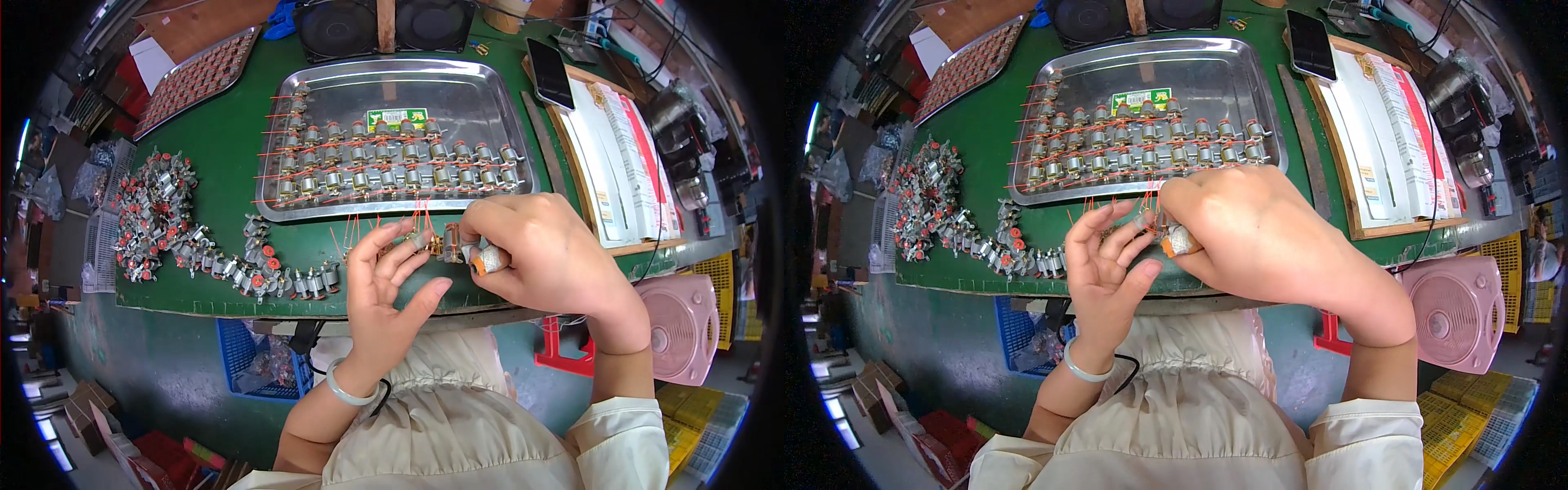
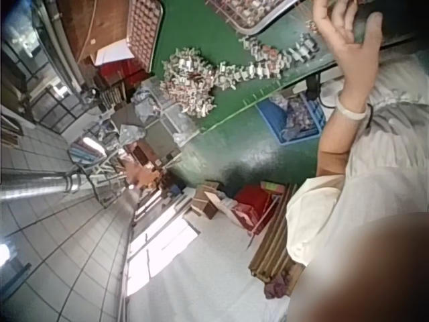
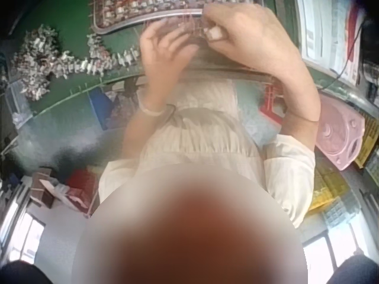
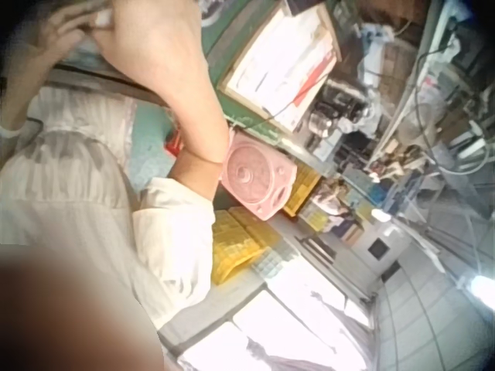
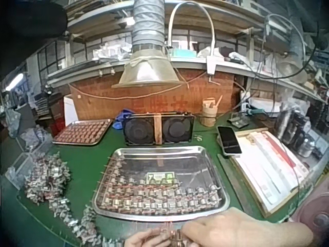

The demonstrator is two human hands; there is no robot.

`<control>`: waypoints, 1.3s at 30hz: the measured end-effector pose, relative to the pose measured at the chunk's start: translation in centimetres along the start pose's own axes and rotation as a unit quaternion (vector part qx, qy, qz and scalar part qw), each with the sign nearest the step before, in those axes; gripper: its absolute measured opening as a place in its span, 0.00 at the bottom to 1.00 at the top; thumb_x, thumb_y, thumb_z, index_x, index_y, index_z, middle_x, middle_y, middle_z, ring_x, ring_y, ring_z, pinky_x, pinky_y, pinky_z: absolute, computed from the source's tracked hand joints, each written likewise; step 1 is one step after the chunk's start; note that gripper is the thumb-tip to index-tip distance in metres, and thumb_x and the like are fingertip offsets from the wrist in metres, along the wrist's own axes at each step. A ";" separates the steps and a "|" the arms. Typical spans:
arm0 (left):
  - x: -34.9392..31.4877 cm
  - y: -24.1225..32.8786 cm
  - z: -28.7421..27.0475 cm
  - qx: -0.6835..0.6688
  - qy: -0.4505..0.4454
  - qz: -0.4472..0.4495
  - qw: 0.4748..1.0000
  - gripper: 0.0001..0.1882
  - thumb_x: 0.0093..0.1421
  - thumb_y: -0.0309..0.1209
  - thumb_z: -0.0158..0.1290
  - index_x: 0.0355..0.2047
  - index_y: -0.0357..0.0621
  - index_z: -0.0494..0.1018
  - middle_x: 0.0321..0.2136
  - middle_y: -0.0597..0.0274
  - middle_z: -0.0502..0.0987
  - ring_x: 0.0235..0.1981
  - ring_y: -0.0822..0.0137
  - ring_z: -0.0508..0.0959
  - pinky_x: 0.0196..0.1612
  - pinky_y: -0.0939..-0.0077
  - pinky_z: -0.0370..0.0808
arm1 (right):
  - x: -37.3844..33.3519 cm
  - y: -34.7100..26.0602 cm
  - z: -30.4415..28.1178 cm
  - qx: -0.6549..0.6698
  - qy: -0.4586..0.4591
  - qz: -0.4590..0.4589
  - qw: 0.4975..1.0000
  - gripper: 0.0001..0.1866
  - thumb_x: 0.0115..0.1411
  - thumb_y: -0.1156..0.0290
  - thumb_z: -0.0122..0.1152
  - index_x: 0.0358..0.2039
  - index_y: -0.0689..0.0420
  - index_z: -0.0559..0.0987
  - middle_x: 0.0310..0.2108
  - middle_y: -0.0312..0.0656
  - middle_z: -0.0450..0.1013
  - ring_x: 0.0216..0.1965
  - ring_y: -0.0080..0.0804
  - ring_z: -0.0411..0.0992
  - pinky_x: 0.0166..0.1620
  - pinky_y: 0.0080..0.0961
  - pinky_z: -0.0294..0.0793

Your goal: The recorder is assembling small electric motors by attaching components and using a screwdriver.

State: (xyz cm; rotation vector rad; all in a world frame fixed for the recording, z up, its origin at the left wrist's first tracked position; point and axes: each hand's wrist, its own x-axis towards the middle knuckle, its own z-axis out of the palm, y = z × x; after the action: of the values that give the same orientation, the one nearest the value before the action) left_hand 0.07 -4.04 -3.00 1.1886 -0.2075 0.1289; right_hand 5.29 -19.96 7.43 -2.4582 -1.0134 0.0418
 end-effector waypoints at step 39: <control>0.5 0.7 -7.7 0.373 0.197 0.350 0.837 0.19 0.63 0.40 0.33 0.33 0.36 0.66 0.21 0.58 0.68 0.23 0.68 0.68 0.31 0.76 0.64 | 4.8 13.8 3.0 -0.075 0.147 0.071 0.984 0.09 0.43 0.77 0.58 0.28 0.55 0.77 0.25 0.42 0.74 0.29 0.36 0.69 0.45 0.27 0.57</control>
State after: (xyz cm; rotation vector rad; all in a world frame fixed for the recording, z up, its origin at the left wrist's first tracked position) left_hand 1.11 3.41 -4.98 1.7765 -0.2270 1.1840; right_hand 17.21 -23.95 -0.62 -2.5692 -0.7364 -0.3547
